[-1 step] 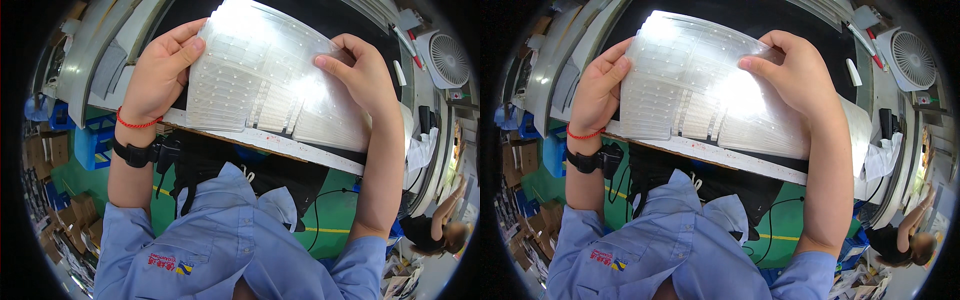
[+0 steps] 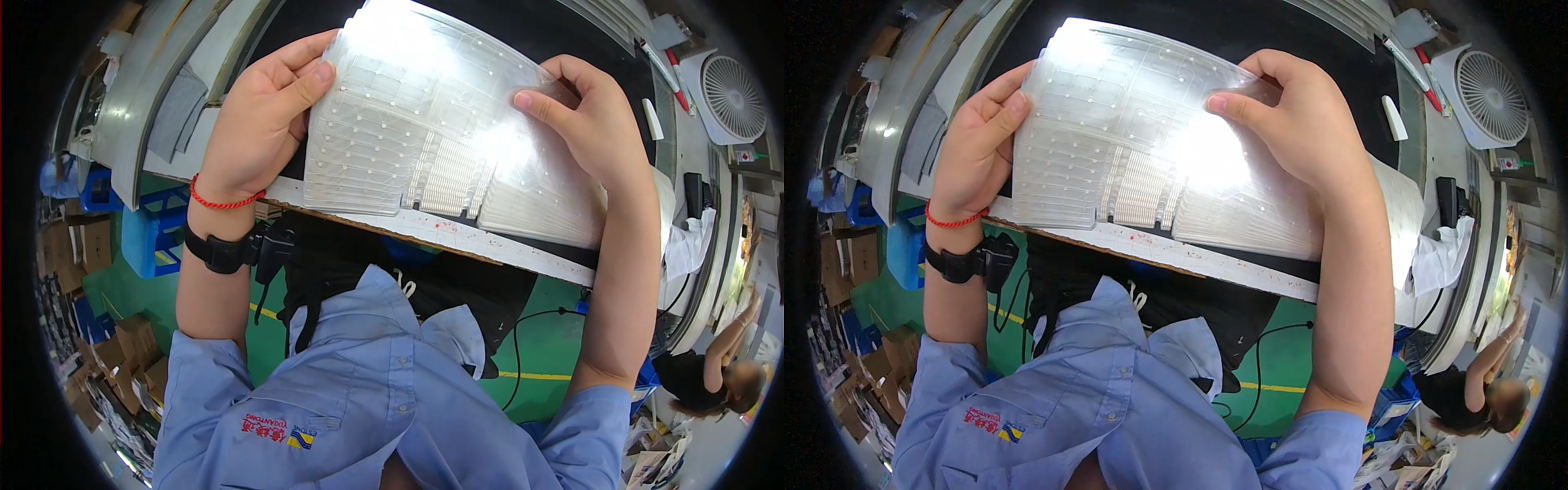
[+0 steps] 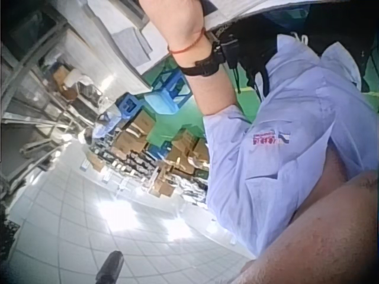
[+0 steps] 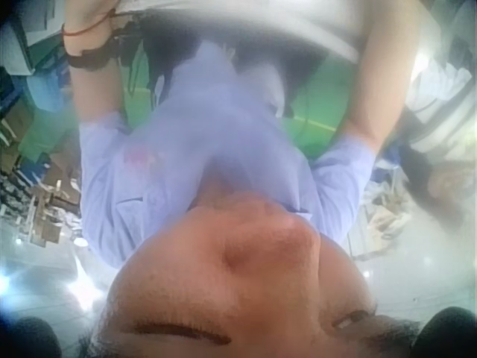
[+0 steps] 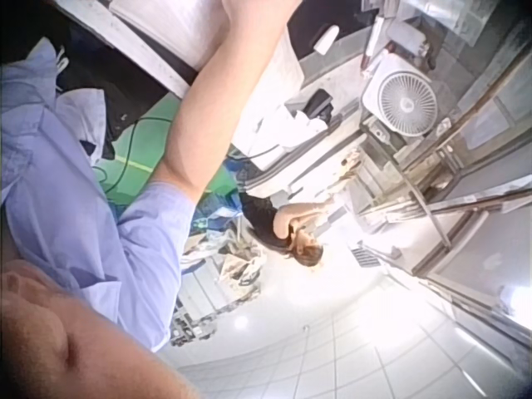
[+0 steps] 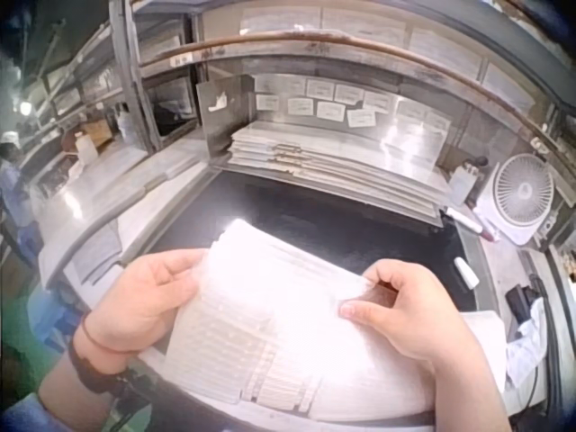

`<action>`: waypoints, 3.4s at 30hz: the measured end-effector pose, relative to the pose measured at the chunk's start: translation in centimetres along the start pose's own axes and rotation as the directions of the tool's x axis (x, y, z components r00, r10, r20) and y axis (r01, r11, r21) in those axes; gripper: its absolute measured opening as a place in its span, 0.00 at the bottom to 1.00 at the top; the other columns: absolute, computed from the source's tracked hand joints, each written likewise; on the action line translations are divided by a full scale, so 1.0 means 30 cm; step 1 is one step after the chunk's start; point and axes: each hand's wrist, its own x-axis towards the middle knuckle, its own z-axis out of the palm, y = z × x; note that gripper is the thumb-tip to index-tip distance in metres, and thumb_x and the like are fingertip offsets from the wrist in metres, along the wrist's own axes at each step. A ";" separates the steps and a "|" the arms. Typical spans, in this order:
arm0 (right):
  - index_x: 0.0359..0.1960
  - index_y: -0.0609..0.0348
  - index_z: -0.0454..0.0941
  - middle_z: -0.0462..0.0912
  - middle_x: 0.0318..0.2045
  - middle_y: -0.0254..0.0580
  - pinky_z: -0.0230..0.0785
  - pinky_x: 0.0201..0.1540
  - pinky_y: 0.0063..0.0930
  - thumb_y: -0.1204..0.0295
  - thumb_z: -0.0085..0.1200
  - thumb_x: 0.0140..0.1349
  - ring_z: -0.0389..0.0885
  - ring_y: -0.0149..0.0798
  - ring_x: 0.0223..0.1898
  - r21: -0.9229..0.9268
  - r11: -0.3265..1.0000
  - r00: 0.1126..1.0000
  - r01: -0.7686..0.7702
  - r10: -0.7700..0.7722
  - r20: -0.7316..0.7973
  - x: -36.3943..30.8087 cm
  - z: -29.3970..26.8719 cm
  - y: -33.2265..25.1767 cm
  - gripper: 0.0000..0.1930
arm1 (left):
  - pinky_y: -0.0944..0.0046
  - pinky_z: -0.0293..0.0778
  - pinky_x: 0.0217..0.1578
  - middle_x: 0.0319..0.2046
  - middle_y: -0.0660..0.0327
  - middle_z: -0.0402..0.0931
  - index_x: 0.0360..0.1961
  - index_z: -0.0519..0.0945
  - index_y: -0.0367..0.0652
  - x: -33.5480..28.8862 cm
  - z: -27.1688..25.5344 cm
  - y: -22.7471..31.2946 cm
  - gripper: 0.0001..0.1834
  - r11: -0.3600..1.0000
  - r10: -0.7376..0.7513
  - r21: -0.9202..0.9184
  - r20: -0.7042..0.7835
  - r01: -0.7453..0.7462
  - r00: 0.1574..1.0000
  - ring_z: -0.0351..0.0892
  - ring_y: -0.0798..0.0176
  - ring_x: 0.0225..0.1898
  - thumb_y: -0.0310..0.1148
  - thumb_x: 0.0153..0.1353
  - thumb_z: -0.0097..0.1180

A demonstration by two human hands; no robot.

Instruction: Wipe industrial sheets with a cloth and stack them.

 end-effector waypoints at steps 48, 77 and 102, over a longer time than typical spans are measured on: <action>0.29 0.63 0.79 0.75 0.18 0.35 0.65 0.23 0.25 0.59 0.74 0.44 0.72 0.28 0.19 -0.087 0.995 0.997 -0.057 0.061 0.048 -0.010 -0.056 0.008 0.21 | 0.67 0.75 0.54 0.54 0.54 0.77 0.65 0.65 0.33 0.002 0.036 0.002 0.23 0.997 0.021 -0.070 -0.089 -0.027 0.996 0.78 0.66 0.52 0.30 0.72 0.47; 0.30 0.62 0.79 0.77 0.20 0.35 0.66 0.27 0.26 0.60 0.73 0.45 0.73 0.28 0.22 -0.059 0.998 0.999 -0.030 0.032 0.035 -0.011 -0.054 0.017 0.21 | 0.67 0.74 0.54 0.50 0.56 0.79 0.64 0.67 0.35 0.005 0.033 0.003 0.21 0.997 0.002 -0.078 -0.104 -0.010 0.995 0.78 0.67 0.52 0.31 0.72 0.47; 0.29 0.62 0.80 0.78 0.20 0.35 0.66 0.26 0.25 0.59 0.75 0.42 0.75 0.27 0.21 -0.016 0.996 0.996 -0.083 0.084 0.012 -0.008 -0.057 0.024 0.21 | 0.68 0.76 0.53 0.54 0.53 0.77 0.66 0.64 0.33 0.000 0.018 -0.001 0.24 1.000 0.008 -0.017 -0.062 -0.009 0.998 0.79 0.66 0.53 0.33 0.73 0.46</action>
